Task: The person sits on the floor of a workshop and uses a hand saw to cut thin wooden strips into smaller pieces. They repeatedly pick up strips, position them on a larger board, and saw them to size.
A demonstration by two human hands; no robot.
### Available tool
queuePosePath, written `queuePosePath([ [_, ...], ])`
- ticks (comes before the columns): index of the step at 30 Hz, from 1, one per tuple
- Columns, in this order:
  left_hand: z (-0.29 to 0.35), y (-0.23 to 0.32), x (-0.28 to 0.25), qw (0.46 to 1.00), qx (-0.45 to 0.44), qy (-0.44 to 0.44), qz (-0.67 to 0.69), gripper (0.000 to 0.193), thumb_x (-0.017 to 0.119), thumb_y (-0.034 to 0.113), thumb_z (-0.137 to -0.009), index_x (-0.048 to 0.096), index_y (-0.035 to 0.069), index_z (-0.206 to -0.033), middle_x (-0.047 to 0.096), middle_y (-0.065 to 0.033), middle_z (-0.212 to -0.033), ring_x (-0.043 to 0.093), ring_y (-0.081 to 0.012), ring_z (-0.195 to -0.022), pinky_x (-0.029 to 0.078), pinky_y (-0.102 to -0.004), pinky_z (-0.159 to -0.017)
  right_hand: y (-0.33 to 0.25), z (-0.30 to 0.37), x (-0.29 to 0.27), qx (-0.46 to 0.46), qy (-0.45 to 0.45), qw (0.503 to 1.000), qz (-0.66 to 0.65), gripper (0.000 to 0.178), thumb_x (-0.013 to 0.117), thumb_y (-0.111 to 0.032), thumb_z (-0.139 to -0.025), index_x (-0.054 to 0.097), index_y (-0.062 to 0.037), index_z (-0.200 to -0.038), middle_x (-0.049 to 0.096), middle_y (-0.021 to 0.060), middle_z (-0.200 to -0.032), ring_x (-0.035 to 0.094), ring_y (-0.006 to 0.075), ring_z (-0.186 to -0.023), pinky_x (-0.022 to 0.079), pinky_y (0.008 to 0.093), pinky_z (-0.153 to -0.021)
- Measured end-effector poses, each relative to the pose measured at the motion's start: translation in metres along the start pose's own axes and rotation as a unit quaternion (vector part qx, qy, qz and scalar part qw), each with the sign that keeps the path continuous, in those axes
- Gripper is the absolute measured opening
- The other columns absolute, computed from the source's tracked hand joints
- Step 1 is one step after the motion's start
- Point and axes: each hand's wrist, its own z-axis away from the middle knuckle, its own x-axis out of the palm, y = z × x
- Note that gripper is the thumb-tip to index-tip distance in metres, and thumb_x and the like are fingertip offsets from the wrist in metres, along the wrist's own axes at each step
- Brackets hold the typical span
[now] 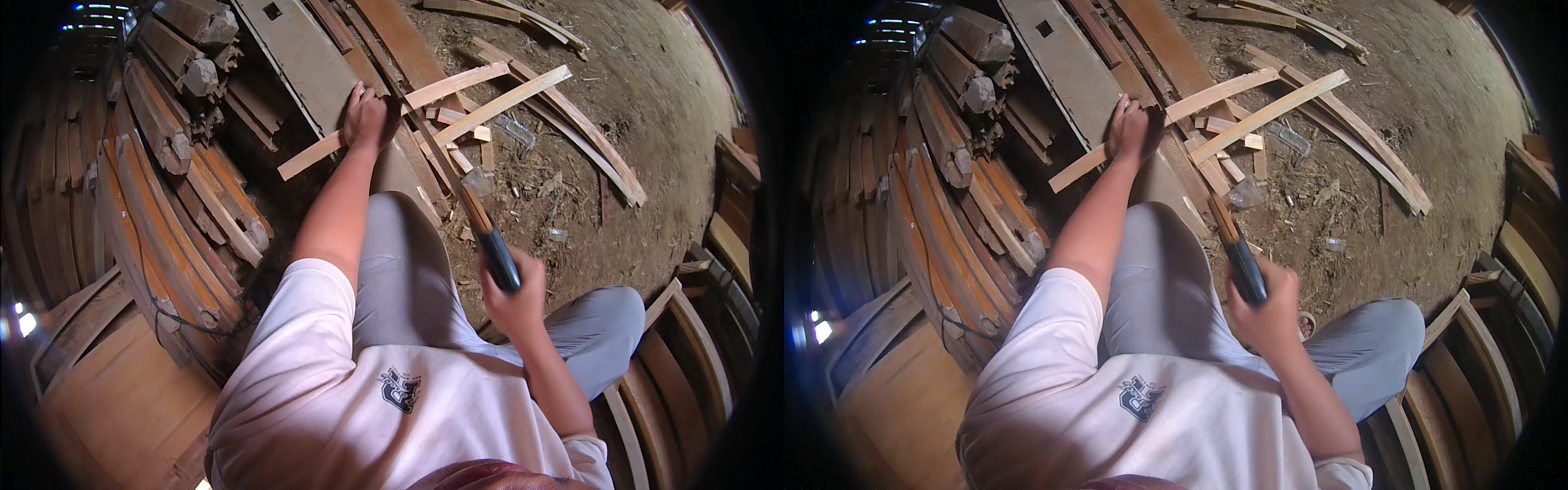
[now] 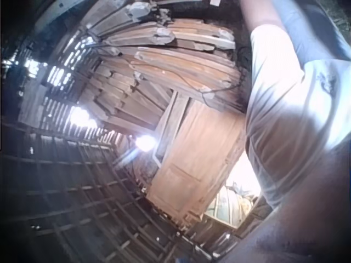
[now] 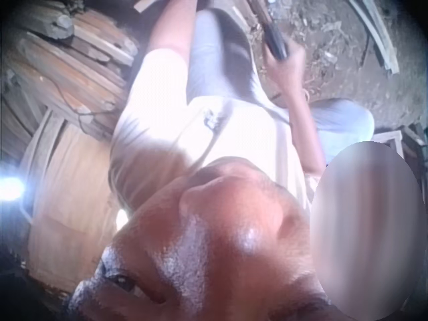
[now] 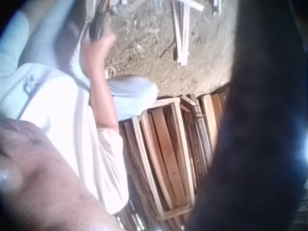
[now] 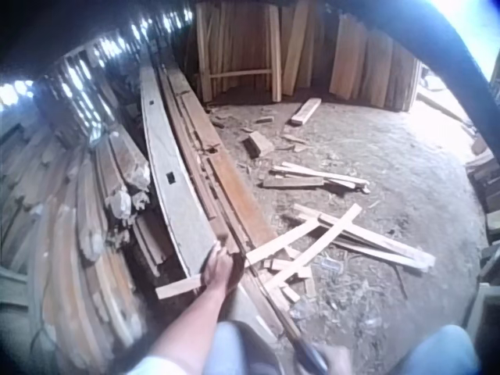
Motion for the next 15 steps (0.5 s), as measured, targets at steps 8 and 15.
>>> queuePosePath([
  [8,-0.001,-0.001,0.002,1.0,0.007,-0.013,0.008,0.022,0.058,0.019,-0.085,0.075,0.007,-0.078,0.071,-0.0128,-0.08,0.067,-0.0256,-0.1,0.033,-0.0391,-0.119,0.017,0.001,0.016,-0.005,0.01,1.0,-0.029,0.005,0.068,-0.003,-0.083,0.069,0.0021,-0.084,0.061,0.0164,-0.063,0.062,0.0209,-0.055,0.049,0.0333,-0.058],
  [15,0.001,-0.015,0.026,0.999,0.002,0.022,-0.039,0.024,0.059,0.022,-0.084,0.075,0.007,-0.076,0.072,-0.014,-0.083,0.066,-0.0273,-0.104,0.032,-0.04,-0.121,0.0,-0.004,0.007,-0.022,-0.007,1.0,0.011,0.005,0.067,-0.003,-0.085,0.068,0.0027,-0.086,0.058,0.0061,-0.062,0.053,0.0104,-0.057,0.044,0.0293,-0.055],
])
